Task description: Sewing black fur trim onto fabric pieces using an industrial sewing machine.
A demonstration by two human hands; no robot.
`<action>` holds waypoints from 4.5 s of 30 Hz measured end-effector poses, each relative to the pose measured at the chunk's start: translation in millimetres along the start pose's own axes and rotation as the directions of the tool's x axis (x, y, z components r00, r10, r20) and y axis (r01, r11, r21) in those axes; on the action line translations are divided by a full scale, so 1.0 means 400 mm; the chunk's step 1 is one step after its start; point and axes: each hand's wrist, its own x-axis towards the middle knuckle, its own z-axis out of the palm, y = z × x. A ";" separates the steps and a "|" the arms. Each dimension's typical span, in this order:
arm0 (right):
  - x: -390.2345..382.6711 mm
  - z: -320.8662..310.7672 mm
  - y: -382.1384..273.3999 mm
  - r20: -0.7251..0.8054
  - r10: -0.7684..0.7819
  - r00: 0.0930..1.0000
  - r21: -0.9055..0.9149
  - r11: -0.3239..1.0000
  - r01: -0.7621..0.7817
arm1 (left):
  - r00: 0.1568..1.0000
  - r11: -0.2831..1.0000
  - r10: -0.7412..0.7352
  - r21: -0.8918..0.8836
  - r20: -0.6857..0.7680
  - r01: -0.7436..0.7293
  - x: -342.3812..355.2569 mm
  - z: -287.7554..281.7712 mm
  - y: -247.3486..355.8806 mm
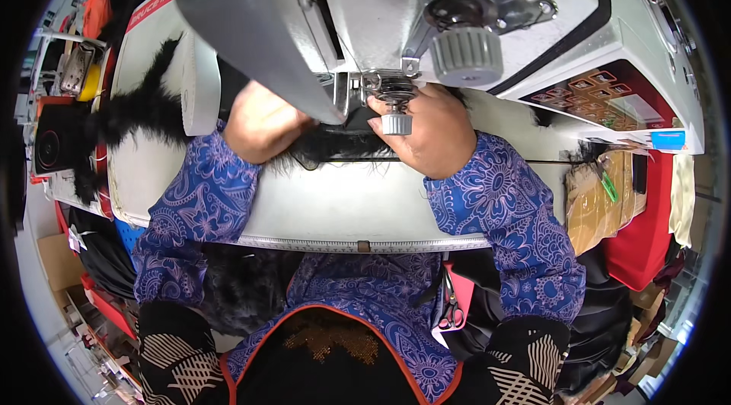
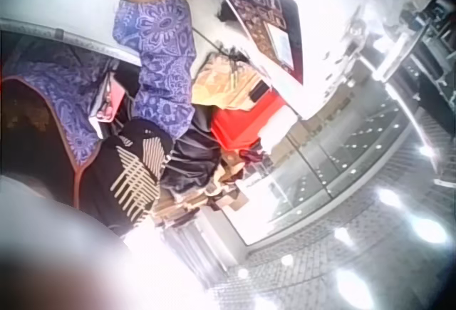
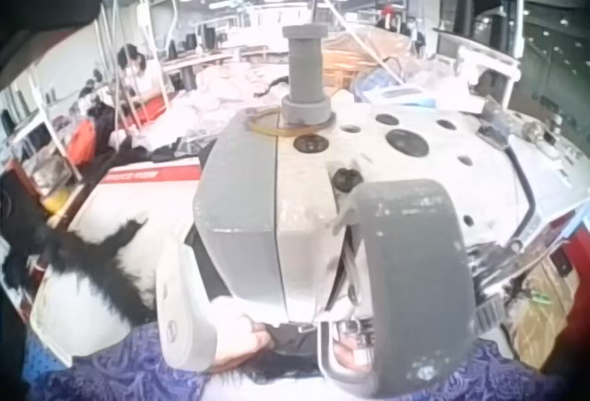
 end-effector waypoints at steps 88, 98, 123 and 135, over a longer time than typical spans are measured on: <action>-0.018 0.005 0.052 0.159 0.077 0.984 -0.028 0.997 -0.074 | 0.994 0.993 -0.094 -0.065 0.053 0.097 0.023 0.043 -0.031; -0.008 -0.003 0.036 0.130 0.078 0.988 0.111 0.989 -0.093 | 0.862 0.802 -0.362 -0.354 0.354 0.482 -0.015 0.073 -0.056; -0.041 0.029 0.043 0.239 0.143 0.960 -0.141 0.984 -0.111 | 0.995 0.994 0.007 0.104 0.100 -0.017 0.030 0.018 -0.038; -0.026 -0.008 0.008 0.266 0.258 0.929 -0.095 0.966 -0.241 | 0.987 0.968 0.146 0.197 0.063 -0.156 0.051 0.006 -0.026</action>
